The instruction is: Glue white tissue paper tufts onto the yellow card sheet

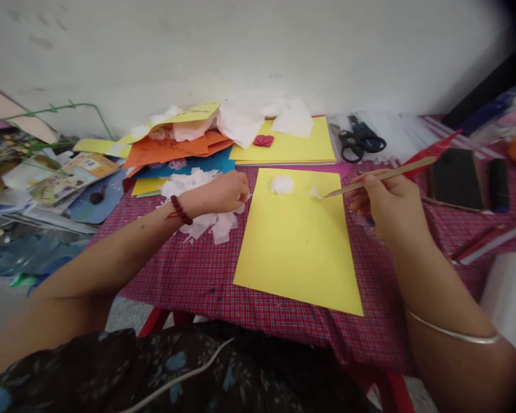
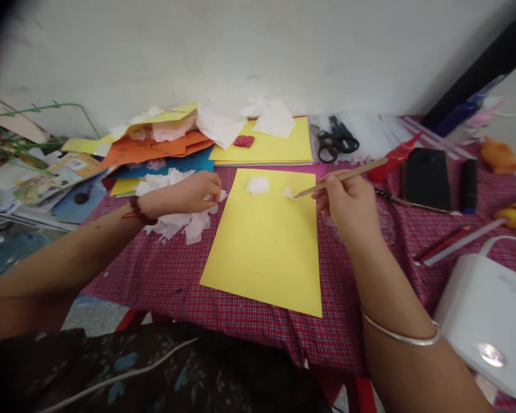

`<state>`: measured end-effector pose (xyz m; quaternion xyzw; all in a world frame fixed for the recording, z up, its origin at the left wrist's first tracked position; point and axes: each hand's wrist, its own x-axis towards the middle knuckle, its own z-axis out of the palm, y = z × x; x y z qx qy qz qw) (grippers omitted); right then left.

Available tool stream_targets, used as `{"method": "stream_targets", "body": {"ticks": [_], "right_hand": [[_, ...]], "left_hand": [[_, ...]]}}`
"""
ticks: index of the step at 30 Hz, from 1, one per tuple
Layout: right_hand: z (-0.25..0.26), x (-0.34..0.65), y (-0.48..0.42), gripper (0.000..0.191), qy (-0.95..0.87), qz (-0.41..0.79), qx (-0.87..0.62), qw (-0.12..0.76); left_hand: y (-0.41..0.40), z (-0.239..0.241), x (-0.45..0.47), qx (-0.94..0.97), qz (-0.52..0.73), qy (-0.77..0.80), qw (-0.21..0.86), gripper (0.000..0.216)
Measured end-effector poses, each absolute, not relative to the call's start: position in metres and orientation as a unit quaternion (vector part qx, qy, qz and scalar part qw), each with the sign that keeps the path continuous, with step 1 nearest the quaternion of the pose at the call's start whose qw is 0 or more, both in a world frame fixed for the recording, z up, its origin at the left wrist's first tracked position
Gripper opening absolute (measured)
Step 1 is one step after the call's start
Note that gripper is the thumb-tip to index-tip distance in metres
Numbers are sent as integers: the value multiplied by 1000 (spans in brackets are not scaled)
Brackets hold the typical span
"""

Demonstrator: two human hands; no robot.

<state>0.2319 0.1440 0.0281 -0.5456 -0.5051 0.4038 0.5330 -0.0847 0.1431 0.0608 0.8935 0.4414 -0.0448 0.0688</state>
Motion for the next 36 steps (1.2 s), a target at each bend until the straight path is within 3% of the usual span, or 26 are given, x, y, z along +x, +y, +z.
{"method": "stream_targets", "body": {"ticks": [6, 12, 19, 31, 36], "right_hand": [[24, 239, 152, 11, -510, 391, -539, 545], [21, 248, 157, 11, -526, 349, -550, 547], [21, 246, 154, 11, -548, 341, -545, 535], [6, 237, 156, 13, -586, 338, -561, 477], [-1, 236, 158, 14, -586, 348, -556, 475]], "left_hand": [[161, 95, -40, 804, 38, 541, 243, 14], [167, 59, 37, 765, 123, 500, 388, 14], [179, 22, 70, 773, 186, 544, 269, 10], [188, 14, 71, 756, 214, 554, 274, 9], [195, 18, 63, 762, 266, 538, 245, 24]]}}
